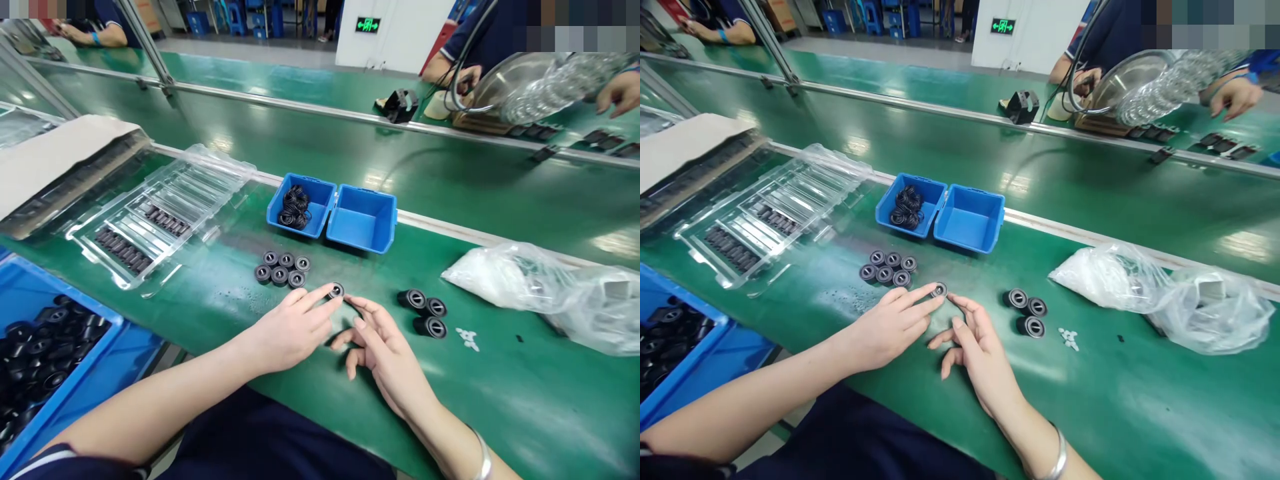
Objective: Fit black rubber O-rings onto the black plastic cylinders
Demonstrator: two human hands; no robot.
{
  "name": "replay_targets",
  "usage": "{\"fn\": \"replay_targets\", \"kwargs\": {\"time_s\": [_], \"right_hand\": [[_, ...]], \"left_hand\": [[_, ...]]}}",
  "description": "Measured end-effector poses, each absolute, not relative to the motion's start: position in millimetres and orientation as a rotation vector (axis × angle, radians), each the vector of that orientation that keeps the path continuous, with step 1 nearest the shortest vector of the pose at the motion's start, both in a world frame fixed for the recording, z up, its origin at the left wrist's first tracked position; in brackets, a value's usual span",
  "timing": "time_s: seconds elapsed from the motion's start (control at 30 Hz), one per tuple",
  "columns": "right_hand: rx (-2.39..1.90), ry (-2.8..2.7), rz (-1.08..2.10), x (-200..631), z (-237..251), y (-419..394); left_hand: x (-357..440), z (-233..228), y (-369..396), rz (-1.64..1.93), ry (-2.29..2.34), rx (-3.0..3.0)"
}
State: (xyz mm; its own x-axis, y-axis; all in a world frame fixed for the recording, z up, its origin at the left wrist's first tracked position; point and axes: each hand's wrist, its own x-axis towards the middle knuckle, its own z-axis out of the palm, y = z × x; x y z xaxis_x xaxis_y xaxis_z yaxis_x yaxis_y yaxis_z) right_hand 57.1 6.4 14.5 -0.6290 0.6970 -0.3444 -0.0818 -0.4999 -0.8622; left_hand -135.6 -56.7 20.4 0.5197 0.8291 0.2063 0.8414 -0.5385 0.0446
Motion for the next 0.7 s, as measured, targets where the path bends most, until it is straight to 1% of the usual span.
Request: {"fn": "replay_targets", "kwargs": {"time_s": [0.13,0.27,0.37,0.6,0.7], "right_hand": [[-0.95,-1.239,2.088,56.7,13.9,4.0],[-0.936,-1.299,2.013,57.0,12.6,3.8],[-0.93,-1.318,2.063,57.5,12.8,5.2],[-0.969,-1.303,2.153,59.1,16.0,9.0],[-0.968,-1.297,2.186,59.3,15.0,9.5]], "left_hand": [[-136.9,18.7,-55.4,-0.324,-1.506,-2.729],[-135.2,16.5,-61.5,-0.405,-1.377,-2.79],[-134.4,15.8,-64.7,-0.416,-1.33,-2.784],[-133.9,23.4,-62.5,-0.249,-1.268,-2.765],[-130.9,26.1,-62.0,-0.237,-1.243,-2.747]]}}
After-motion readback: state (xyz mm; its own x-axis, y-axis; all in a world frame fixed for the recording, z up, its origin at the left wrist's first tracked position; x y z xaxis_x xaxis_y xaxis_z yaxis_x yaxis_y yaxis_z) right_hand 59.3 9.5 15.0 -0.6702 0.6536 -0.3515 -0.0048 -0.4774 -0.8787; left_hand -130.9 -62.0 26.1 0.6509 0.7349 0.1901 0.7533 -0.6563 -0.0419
